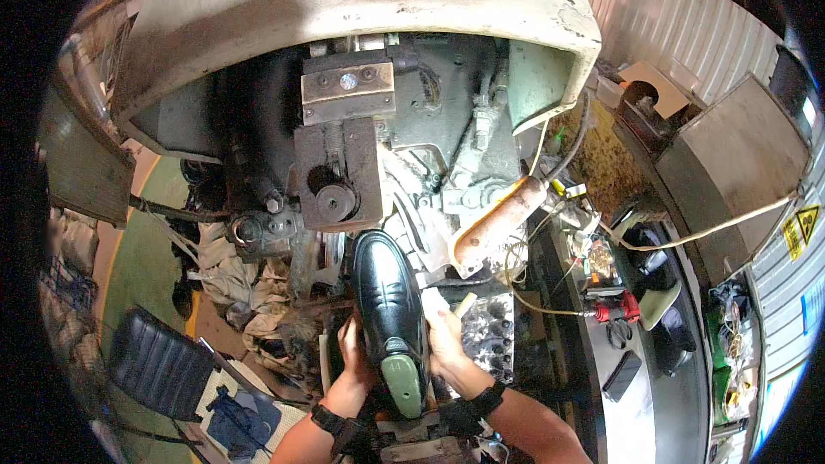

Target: Using industrial machinery to shape and process shoe uppers on lasts.

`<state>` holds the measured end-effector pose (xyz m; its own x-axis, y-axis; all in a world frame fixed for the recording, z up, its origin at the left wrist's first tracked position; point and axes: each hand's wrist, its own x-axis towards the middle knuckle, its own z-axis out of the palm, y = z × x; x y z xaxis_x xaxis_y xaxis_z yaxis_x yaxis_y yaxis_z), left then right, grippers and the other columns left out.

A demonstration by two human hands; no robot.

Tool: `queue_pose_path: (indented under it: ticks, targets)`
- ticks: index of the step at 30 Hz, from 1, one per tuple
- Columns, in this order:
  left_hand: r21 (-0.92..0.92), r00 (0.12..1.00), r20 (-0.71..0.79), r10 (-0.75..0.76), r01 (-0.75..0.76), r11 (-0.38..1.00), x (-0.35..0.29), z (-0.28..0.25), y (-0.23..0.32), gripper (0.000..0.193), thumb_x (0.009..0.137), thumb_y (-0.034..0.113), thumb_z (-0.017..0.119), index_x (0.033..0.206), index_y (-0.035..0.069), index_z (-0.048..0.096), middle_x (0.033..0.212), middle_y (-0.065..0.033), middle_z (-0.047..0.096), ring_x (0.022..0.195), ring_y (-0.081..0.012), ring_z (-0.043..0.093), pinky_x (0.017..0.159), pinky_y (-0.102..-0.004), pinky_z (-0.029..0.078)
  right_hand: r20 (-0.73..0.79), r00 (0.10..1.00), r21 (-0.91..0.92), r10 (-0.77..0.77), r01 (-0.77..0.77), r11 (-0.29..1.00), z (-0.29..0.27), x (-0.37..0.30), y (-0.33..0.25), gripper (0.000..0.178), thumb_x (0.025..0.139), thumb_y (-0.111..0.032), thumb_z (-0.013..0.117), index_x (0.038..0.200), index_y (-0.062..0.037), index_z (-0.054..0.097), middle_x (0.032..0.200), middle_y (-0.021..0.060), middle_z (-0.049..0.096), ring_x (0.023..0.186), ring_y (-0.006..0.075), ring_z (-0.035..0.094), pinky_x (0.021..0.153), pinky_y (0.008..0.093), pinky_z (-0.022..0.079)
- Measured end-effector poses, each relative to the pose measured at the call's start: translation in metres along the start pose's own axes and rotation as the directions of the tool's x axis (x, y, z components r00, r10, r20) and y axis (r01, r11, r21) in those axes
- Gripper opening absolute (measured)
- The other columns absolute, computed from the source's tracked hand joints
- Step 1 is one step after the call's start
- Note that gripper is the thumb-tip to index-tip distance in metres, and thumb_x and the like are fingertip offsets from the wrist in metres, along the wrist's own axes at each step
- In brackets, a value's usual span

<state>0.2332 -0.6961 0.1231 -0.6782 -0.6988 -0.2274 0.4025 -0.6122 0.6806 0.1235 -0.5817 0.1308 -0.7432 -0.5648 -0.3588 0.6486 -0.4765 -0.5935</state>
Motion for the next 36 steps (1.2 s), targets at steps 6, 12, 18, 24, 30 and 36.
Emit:
queue_pose_path:
  ticks: [6, 12, 18, 24, 30, 36]
  targets:
    - [0.836, 0.717, 0.230, 0.658, -0.491, 0.243, 0.011, -0.165, 0.041, 0.038, 0.100, 0.017, 0.052, 0.132, -0.004, 0.050, 0.138, -0.0183, 0.054, 0.129, -0.0307, 0.050, 0.111, -0.0414, 0.035, 0.021, 0.999, -0.270, -0.047, 0.051, 0.961, -0.081, -0.024, -0.083, 0.038, 0.099, -0.024, 0.063, 0.122, 0.0017, 0.049, 0.117, 0.0259, 0.065, 0.097, 0.0346, 0.070, 0.090, 0.0432, 0.059]
    - [0.916, 0.879, 0.382, 0.283, -0.401, 0.007, 0.008, -0.268, 0.016, 0.046, 0.096, 0.014, 0.054, 0.137, -0.003, 0.042, 0.157, -0.0234, 0.027, 0.147, -0.0404, 0.025, 0.118, -0.0488, 0.023, -0.399, 0.884, -0.273, -0.244, 0.139, 0.952, -0.199, -0.087, -0.145, 0.044, 0.096, -0.033, 0.064, 0.128, -0.0061, 0.050, 0.127, 0.0228, 0.060, 0.108, 0.0362, 0.062, 0.095, 0.0497, 0.051]
    - [0.907, 0.873, 0.418, 0.252, -0.414, -0.070, 0.008, -0.263, 0.004, 0.038, 0.095, 0.016, 0.059, 0.127, -0.003, 0.052, 0.151, -0.0230, 0.036, 0.143, -0.0423, 0.029, 0.119, -0.0508, 0.021, -0.460, 0.859, -0.137, -0.223, 0.180, 0.974, -0.244, -0.107, -0.141, 0.036, 0.097, -0.032, 0.064, 0.124, -0.0103, 0.053, 0.114, 0.0172, 0.065, 0.096, 0.0320, 0.064, 0.087, 0.0452, 0.053]
    - [0.785, 0.632, 0.619, 0.466, -0.514, -0.344, -0.033, -0.191, 0.041, 0.018, 0.089, 0.006, 0.062, 0.106, 0.001, 0.065, 0.121, -0.0186, 0.061, 0.118, -0.0371, 0.054, 0.100, -0.0477, 0.039, -0.412, 0.902, -0.011, -0.125, 0.132, 0.991, -0.272, -0.104, -0.145, 0.031, 0.100, -0.032, 0.060, 0.120, -0.0086, 0.053, 0.112, 0.0161, 0.065, 0.098, 0.0303, 0.062, 0.087, 0.0436, 0.052]
    - [0.588, 0.766, 0.641, -0.059, -0.538, -0.604, -0.063, -0.151, -0.017, 0.022, 0.083, 0.025, 0.070, 0.091, 0.005, 0.067, 0.099, -0.0142, 0.064, 0.091, -0.0314, 0.060, 0.094, -0.0448, 0.038, -0.251, 0.965, -0.071, -0.075, 0.059, 0.996, -0.188, -0.076, -0.127, 0.045, 0.099, -0.031, 0.061, 0.131, -0.0045, 0.044, 0.125, 0.0212, 0.058, 0.100, 0.0290, 0.062, 0.090, 0.0432, 0.053]
    - [0.681, 0.837, 0.508, -0.205, -0.536, -0.499, -0.077, -0.113, -0.002, 0.046, 0.073, 0.031, 0.080, 0.108, 0.004, 0.067, 0.099, -0.0146, 0.062, 0.103, -0.0312, 0.058, 0.103, -0.0436, 0.037, -0.190, 0.973, -0.140, -0.132, 0.107, 0.984, -0.170, -0.110, -0.130, 0.031, 0.099, -0.028, 0.061, 0.118, -0.0047, 0.055, 0.106, 0.0161, 0.067, 0.090, 0.0268, 0.066, 0.083, 0.0404, 0.054]
